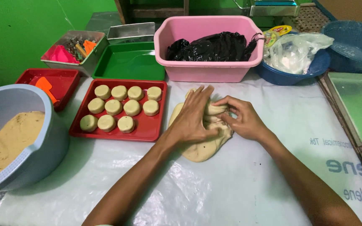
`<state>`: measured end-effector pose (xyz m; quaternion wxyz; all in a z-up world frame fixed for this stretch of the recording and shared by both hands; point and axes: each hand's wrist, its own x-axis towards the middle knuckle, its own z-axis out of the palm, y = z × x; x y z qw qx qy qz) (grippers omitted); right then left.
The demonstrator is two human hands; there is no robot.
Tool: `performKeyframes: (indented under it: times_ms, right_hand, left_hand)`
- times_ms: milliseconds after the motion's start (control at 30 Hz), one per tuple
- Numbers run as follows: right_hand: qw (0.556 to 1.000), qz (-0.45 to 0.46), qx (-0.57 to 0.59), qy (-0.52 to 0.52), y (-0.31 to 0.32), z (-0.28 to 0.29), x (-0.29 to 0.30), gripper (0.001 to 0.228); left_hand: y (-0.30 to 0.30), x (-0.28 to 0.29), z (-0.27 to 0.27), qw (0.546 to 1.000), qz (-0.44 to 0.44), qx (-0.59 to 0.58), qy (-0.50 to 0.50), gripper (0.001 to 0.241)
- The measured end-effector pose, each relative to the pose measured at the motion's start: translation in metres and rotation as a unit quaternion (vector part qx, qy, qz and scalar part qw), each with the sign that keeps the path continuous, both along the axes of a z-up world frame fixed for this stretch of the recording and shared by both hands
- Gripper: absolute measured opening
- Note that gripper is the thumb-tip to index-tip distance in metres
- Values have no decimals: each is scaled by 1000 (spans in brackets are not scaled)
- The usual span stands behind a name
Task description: Shaping dough into round cookies using a mold and arranging them on a tray.
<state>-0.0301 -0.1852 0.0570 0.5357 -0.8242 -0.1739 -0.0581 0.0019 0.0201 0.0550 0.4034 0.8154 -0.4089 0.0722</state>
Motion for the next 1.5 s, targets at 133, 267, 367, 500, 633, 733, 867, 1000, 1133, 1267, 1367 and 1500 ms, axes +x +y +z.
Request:
performKeyframes:
  times_ms: [133,267,367,500,633,733,867,1000,1133,1267,1367,1500]
  right_hand:
    - [1000,17,-3,-2,-5,1,1,30]
    - [998,50,-22,-29,-6,10,0,22]
    - [997,62,-25,-36,-6,13,-2,25]
    - [998,53,13,10,-7,6,-8,40]
    - [999,-24,-25,-10,8,-5,-8,51]
    - [989,-87,-72,-93,20,-5,-12,43]
    - [988,-122,-62,-72,23,-6,-16,50]
    - [993,-111,-29,-19,15,-4,-13,69]
    - [987,-87,-104,90,13,15,-21,50]
    - [981,-92,-141,98,12,26,-23,45]
    - [978,-103,-148,103,13,34,-27,42]
    - [980,-119,-143,69,7,23,-23,35]
  left_hand:
    - [0,-4,-2,998,16,28,-54,112]
    - [1,-2,1,997,43,29,-55,105]
    - [1,4,-5,994,46,69,-73,92]
    - [3,21,-25,995,13,54,-82,65]
    - [-1,23,-29,992,1,48,-118,44]
    - [-3,20,-26,990,14,25,-139,27]
    - [-8,22,-34,982,39,24,-181,23]
    - [-10,22,-36,973,57,48,-219,17]
    - [-11,19,-37,969,57,42,-236,12]
    - [-12,13,-34,976,60,54,-202,14]
    - [-6,1,-15,990,46,50,-121,27]
    - [-4,-1,-8,997,19,72,-17,63]
